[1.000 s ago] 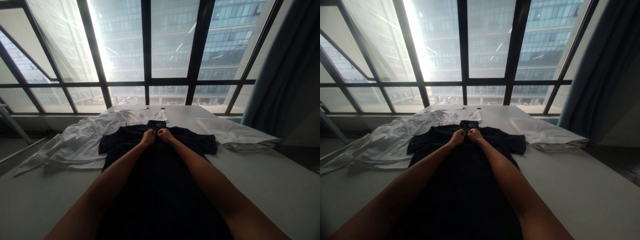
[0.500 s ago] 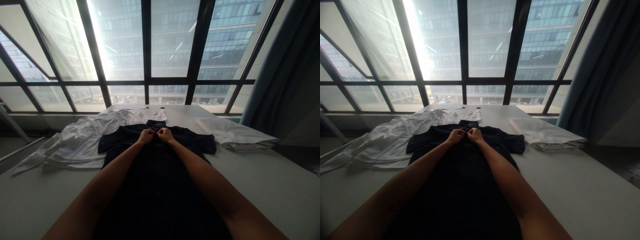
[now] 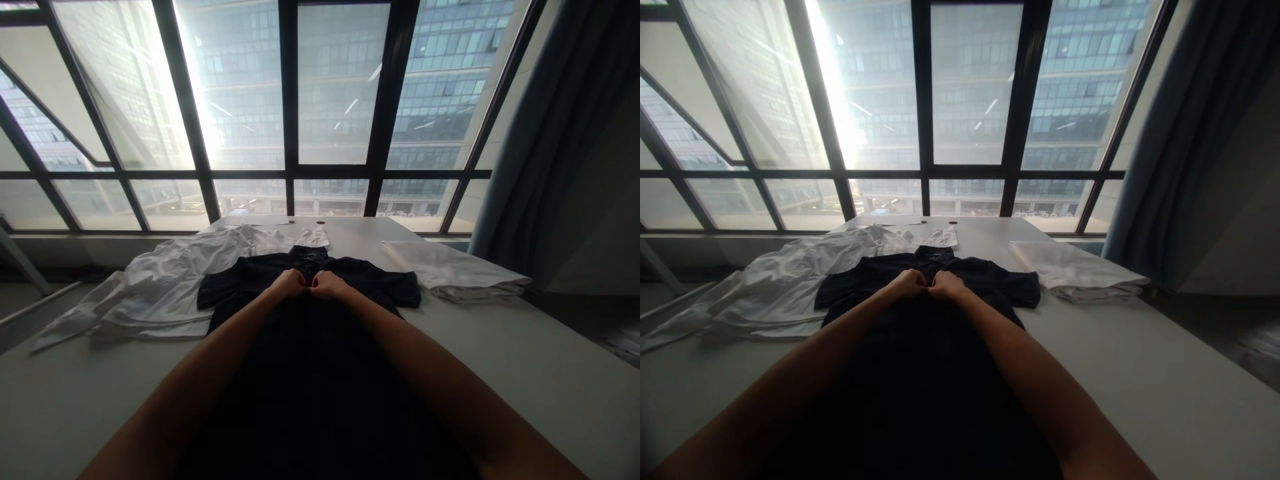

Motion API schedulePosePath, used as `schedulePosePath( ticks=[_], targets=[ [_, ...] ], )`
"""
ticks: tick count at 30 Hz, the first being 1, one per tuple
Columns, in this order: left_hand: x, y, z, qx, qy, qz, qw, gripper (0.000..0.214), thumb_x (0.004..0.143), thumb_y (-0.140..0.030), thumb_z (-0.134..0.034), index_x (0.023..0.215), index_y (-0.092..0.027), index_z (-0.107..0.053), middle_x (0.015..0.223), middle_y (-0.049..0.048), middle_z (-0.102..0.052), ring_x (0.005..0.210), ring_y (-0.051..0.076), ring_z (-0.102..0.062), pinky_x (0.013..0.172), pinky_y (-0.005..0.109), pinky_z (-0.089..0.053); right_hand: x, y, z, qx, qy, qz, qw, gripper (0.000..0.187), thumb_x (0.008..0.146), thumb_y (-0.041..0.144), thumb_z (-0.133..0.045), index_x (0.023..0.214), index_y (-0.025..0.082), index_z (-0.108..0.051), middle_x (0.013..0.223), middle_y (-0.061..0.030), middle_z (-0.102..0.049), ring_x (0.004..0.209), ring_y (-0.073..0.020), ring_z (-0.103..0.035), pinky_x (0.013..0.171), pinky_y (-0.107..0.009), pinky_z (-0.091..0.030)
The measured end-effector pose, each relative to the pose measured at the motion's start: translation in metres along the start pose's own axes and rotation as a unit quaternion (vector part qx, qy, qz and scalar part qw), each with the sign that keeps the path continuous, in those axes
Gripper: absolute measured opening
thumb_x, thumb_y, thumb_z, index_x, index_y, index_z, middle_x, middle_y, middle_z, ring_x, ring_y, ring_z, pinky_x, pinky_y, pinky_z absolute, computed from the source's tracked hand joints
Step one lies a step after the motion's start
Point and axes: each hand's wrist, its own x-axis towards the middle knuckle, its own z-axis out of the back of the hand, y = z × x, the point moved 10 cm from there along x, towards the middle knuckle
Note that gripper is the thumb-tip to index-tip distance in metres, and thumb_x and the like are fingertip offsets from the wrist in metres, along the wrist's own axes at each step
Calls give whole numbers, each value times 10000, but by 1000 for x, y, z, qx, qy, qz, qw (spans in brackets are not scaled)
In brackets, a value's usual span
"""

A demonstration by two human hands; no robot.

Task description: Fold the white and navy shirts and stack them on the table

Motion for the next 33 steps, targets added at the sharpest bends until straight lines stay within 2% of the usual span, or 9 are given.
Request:
schedulePosePath(
  ticks=[3,6,10,12,16,22,26,30,33],
  targets=[
    [-8,-3,-1,0,-14,-14,1000,221,722,-128,-662,900,-179,-783,859,45,-752,784,183,-678,674,212,-480,-4,1,-4,1,14,-5,1000,215,753,316,-718,883,155,-779,918,-110,-746,847,-239,-694,618,-225,-456],
    [-13,-4,-1,1,-29,-26,999,243,740,-133,-624,907,-206,-784,896,41,-758,836,197,-685,722,226,-487,-6,0,-1,-1,-13,-5,1000,195,752,244,-682,894,154,-781,938,-123,-748,867,-245,-696,645,-228,-467],
    [-14,-3,-2,9,-22,-21,999,247,730,-147,-628,909,-206,-788,882,47,-755,838,205,-683,712,230,-480,-9,1,1,6,-41,2,999,262,809,362,-646,927,170,-781,963,-129,-744,907,-251,-690,705,-242,-479],
    [-13,-1,-4,3,-3,-5,1000,227,721,-165,-650,896,-193,-791,840,48,-748,792,198,-675,672,223,-471,-10,3,-2,1,-26,11,1000,274,796,382,-669,935,173,-779,951,-118,-745,889,-241,-691,693,-232,-476],
    [-13,-1,-6,-16,31,14,999,160,717,-214,-686,824,-175,-798,707,38,-717,693,179,-652,593,210,-448,-11,6,-3,-3,-2,25,1000,216,766,281,-683,921,167,-782,929,-95,-748,838,-210,-691,641,-207,-462],
    [-16,1,-6,-30,25,47,998,144,668,-220,-741,791,-171,-796,680,40,-705,671,179,-645,557,213,-429,-16,8,-5,14,39,26,999,283,776,352,-676,945,146,-771,916,-94,-747,837,-216,-693,612,-205,-464],
    [-15,8,-7,-47,17,77,996,120,671,-191,-717,764,-162,-787,671,44,-697,669,178,-643,544,211,-421,-16,10,-6,-34,13,13,999,314,760,389,-694,960,158,-763,983,-106,-744,917,-245,-695,694,-228,-493],
    [-14,17,-6,-67,14,104,992,108,673,-164,-684,732,-151,-772,676,50,-690,665,183,-638,543,218,-420,-15,11,-3,-65,-40,-15,997,313,770,320,-659,997,123,-744,1050,-178,-727,990,-284,-690,777,-286,-524],
    [-13,19,-5,-97,16,117,988,84,683,-179,-680,711,-146,-752,659,40,-671,620,166,-618,523,213,-412,-12,5,2,7,-63,-26,998,228,760,282,-658,888,111,-737,940,-166,-742,910,-265,-710,733,-265,-533]
  ],
)
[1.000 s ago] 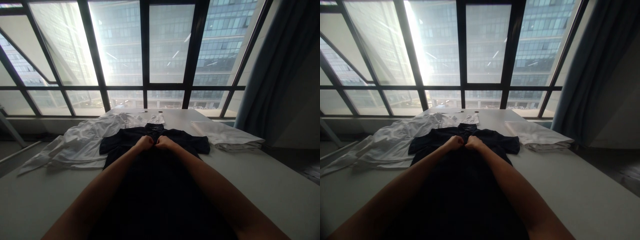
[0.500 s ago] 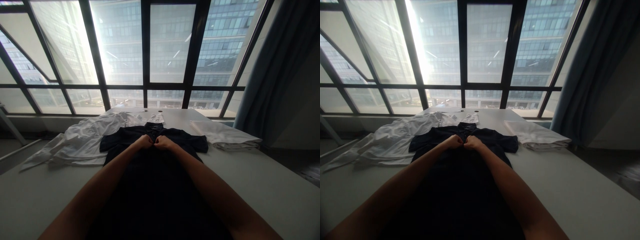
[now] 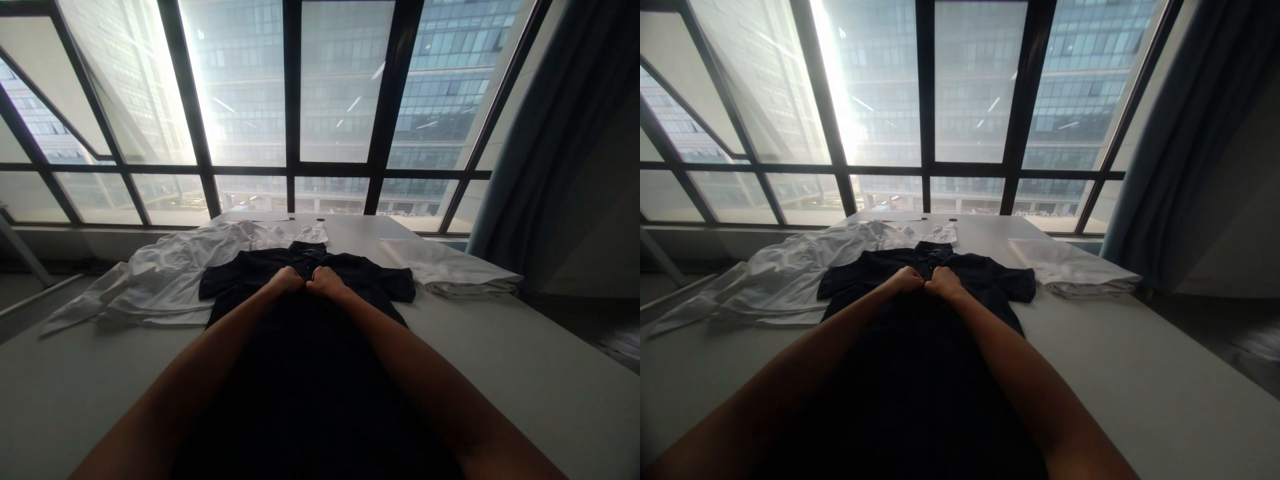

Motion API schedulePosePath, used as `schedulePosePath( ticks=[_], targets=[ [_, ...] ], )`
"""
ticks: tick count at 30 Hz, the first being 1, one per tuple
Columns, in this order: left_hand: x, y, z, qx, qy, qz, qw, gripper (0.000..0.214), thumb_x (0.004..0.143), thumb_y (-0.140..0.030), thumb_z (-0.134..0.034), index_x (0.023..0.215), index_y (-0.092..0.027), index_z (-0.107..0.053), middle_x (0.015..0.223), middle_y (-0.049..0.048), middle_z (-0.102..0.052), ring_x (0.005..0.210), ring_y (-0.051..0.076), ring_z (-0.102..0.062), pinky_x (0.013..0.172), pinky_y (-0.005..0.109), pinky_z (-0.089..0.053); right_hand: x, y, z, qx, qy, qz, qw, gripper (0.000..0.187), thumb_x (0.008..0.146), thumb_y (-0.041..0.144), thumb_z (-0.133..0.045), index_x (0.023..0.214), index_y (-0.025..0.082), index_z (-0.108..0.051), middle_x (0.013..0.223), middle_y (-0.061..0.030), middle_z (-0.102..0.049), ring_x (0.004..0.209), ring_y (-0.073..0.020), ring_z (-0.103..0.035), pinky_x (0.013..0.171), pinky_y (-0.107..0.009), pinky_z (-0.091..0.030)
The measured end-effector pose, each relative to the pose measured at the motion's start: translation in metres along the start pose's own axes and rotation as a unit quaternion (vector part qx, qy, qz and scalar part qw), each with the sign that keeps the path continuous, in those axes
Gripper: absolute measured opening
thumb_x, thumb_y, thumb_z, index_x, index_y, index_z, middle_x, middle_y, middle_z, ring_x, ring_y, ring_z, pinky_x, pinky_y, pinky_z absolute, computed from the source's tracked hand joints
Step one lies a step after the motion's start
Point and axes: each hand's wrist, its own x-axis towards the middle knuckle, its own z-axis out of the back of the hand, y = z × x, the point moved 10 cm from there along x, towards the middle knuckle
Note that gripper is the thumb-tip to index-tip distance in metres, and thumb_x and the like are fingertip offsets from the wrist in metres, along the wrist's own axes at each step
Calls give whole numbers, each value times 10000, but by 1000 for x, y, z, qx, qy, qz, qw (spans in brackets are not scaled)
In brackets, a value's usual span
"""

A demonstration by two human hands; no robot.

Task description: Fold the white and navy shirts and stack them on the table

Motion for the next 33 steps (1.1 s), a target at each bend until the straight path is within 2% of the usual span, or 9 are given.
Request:
schedulePosePath(
  ticks=[2,5,8,13,16,26,31,33],
  targets=[
    [-1,0,0,-25,4,7,1000,88,709,-199,-670,699,-138,-732,608,26,-634,547,144,-579,480,210,-387,4,-11,-3,113,27,-32,993,138,762,233,-639,791,120,-712,804,-114,-739,762,-212,-716,644,-226,-527],
    [-6,-3,-5,-64,14,13,998,115,739,-218,-650,674,-135,-697,500,-11,-540,429,110,-488,419,209,-336,8,-23,-9,272,70,-59,958,83,764,142,-594,723,133,-666,683,-45,-705,601,-141,-674,537,-185,-494],
    [-8,-5,-10,-115,19,10,993,133,734,-216,-657,628,-136,-664,438,-38,-469,371,90,-432,393,203,-299,10,-25,-10,345,85,-47,934,92,766,99,-581,711,140,-643,644,-9,-685,545,-106,-641,489,-162,-465],
    [-4,-2,-14,-155,15,7,988,132,735,-217,-665,638,-129,-670,416,-46,-455,349,75,-397,390,200,-273,11,-28,-14,362,90,-41,927,63,775,75,-620,775,130,-651,640,1,-675,500,-84,-611,455,-142,-462],
    [-3,0,-15,-169,24,17,985,131,755,-216,-648,664,-126,-677,417,-50,-445,342,72,-379,388,204,-262,11,-30,-18,373,91,-41,922,131,745,37,-656,846,121,-657,624,13,-660,487,-94,-615,457,-159,-490],
    [-4,1,-17,-169,22,32,985,202,749,-223,-684,582,-124,-627,391,-52,-415,329,68,-345,379,214,-242,13,-34,-23,442,85,-35,892,183,749,35,-680,911,117,-659,637,15,-660,533,-117,-650,553,-228,-571],
    [-7,-4,-18,-174,32,0,984,195,782,-264,-692,660,-112,-687,405,-60,-412,351,58,-322,388,203,-239,11,-37,-28,496,107,-44,860,75,826,93,-661,898,114,-663,696,-18,-683,587,-138,-686,561,-232,-572],
    [-6,-6,-19,-174,33,-13,984,193,794,-278,-691,703,-108,-711,415,-61,-418,362,56,-327,393,197,-246,12,-38,-30,494,104,-51,862,50,841,116,-672,889,113,-657,664,-13,-669,564,-130,-677,538,-213,-561]
  ],
)
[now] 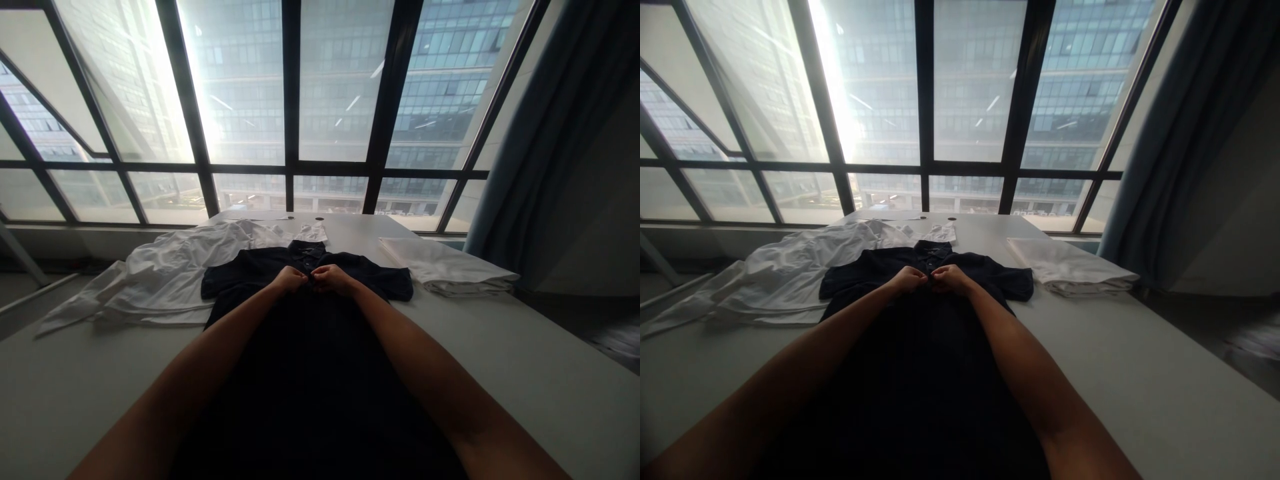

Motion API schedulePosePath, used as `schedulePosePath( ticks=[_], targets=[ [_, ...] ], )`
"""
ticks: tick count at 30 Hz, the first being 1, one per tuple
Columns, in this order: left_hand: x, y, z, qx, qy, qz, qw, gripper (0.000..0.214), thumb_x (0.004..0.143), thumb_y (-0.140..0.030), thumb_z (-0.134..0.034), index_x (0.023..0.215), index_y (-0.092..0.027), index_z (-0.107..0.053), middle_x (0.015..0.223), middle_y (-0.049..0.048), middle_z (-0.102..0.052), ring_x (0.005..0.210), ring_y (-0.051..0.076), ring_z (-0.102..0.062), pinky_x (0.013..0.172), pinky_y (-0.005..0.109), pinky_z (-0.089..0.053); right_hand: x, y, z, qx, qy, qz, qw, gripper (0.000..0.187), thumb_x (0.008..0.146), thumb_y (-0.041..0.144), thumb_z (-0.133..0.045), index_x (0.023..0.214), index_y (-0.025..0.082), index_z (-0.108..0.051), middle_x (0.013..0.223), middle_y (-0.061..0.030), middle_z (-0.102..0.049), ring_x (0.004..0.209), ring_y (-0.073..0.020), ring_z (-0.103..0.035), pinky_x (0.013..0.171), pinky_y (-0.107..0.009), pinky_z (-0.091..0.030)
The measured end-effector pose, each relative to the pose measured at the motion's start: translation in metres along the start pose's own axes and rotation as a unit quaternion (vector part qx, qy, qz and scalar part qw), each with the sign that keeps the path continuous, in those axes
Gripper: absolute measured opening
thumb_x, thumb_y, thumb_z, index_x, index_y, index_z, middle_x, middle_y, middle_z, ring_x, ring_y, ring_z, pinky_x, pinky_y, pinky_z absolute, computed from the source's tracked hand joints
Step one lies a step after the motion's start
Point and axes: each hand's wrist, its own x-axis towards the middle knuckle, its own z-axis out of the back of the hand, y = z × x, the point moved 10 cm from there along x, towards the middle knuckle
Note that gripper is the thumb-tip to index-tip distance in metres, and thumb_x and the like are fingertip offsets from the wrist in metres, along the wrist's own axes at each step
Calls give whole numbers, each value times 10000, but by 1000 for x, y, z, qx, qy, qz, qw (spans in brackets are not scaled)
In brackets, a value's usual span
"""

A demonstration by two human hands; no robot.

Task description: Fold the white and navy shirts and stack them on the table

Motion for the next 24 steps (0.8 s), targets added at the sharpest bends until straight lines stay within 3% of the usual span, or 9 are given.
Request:
schedulePosePath(
  ticks=[8,13,19,24],
  targets=[
    [11,2,1,31,-35,-43,998,127,741,-240,-719,711,-116,-722,507,-42,-524,431,59,-398,422,179,-275,7,-1,-1,-84,-19,12,996,165,781,208,-782,802,119,-645,588,17,-635,497,-103,-640,494,-181,-556],
    [11,2,5,54,-60,-54,995,76,744,-168,-679,734,-121,-739,565,-23,-582,498,75,-463,449,173,-297,4,5,-3,-159,-12,32,987,109,810,166,-730,774,123,-637,601,14,-640,499,-112,-647,468,-171,-521],
    [7,2,1,52,-40,-15,998,188,815,-180,-602,698,-118,-736,447,-19,-529,404,83,-457,414,185,-286,-8,32,-10,-345,-60,126,928,79,795,178,-693,846,124,-720,790,-47,-737,561,-130,-671,565,-192,-516],
    [3,1,2,40,-22,23,999,330,860,-371,-638,709,-95,-739,380,-13,-485,337,80,-391,383,200,-258,-18,43,-16,-433,-104,171,879,159,761,155,-686,903,137,-758,876,-83,-755,814,-181,-703,712,-196,-497]
  ],
)
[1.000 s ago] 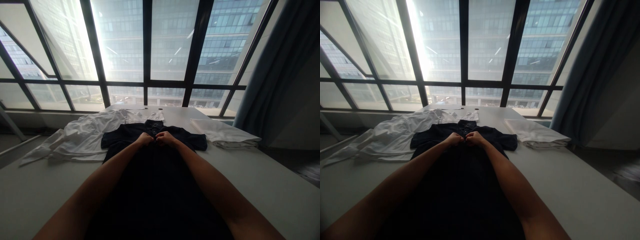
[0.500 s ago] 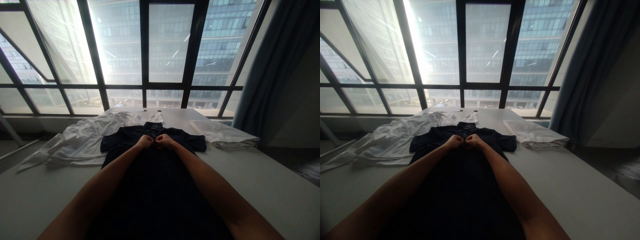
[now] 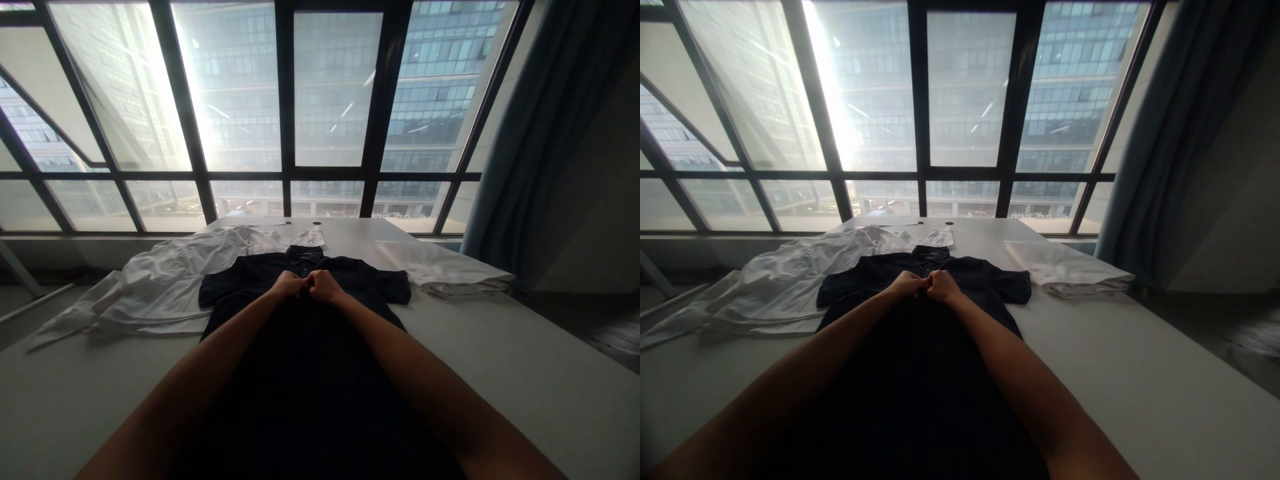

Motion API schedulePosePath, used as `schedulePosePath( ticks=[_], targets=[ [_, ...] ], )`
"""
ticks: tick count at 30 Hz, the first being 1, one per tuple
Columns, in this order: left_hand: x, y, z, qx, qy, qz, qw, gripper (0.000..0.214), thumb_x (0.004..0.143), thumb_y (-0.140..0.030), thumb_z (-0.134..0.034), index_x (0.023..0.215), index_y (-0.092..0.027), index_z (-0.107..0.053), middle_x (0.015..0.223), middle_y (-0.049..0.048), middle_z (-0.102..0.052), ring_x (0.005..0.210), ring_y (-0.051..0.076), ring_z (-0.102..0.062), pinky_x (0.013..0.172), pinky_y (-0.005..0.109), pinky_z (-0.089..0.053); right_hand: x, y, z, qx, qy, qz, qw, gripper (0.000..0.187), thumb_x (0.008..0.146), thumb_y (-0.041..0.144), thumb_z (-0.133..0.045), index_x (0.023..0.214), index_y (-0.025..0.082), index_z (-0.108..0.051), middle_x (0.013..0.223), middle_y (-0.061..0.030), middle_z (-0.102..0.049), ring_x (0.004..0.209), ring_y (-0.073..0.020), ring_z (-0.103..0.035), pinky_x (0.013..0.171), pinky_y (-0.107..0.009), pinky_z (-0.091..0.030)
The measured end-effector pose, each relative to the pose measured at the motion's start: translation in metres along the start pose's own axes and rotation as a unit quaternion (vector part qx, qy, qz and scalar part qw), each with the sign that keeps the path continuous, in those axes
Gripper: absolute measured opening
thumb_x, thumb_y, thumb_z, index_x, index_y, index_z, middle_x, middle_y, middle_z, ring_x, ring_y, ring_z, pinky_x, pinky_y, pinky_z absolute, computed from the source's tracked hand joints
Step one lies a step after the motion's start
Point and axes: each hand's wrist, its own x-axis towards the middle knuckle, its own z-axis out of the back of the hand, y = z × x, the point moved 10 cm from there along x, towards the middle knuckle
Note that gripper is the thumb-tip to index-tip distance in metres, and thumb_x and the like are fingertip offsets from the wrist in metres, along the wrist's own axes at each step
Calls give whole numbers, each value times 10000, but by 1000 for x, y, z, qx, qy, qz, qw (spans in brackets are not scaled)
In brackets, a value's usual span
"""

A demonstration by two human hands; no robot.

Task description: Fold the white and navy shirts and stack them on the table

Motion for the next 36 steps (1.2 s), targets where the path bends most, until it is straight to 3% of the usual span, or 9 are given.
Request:
schedulePosePath(
  ticks=[6,12,16,18,23,27,36],
  targets=[
    [-2,4,5,-53,-29,1,998,196,777,-295,-747,746,-102,-741,421,-40,-498,374,66,-398,402,193,-265,3,-2,-3,-3,-9,25,1000,159,781,181,-679,910,147,-765,894,-78,-758,842,-177,-693,734,-205,-483],
    [5,7,8,-54,-79,-32,995,64,735,-150,-728,787,-115,-719,595,-23,-610,539,91,-543,489,179,-359,7,-9,-3,28,-14,21,999,128,774,206,-704,876,152,-760,855,-61,-754,809,-166,-695,726,-200,-490],
    [5,8,12,-66,-109,-49,991,422,689,-80,-744,1095,-136,-647,755,-13,-668,644,97,-602,587,173,-430,5,-12,-3,52,-8,0,999,118,782,210,-699,869,149,-750,839,-52,-751,735,-151,-694,697,-195,-495],
    [4,5,14,-71,-122,-64,988,532,661,-82,-772,1156,-159,-592,770,-22,-664,638,97,-599,608,182,-445,5,-14,-4,72,1,-20,997,127,800,226,-681,874,142,-741,820,-52,-748,678,-143,-687,652,-192,-493],
    [-3,-12,17,-78,-143,-155,974,397,657,-48,-730,1003,-184,-590,684,-63,-608,608,93,-568,604,187,-428,6,-19,-7,110,14,-51,993,138,832,216,-605,817,128,-710,714,-47,-719,548,-134,-648,529,-191,-456],
    [-7,-21,16,-22,-146,-179,973,335,677,-11,-652,955,-186,-586,678,-57,-609,624,105,-570,597,198,-410,10,-23,-11,131,26,-51,990,168,838,204,-572,715,140,-669,556,-5,-636,497,-121,-599,491,-184,-414],
    [-26,-26,21,150,-164,-119,968,232,756,-140,-657,962,-246,-669,924,4,-735,892,193,-664,714,259,-445,16,-36,-28,202,80,-66,974,180,856,212,-581,699,144,-639,482,40,-559,434,-84,-525,446,-166,-366]
  ],
)
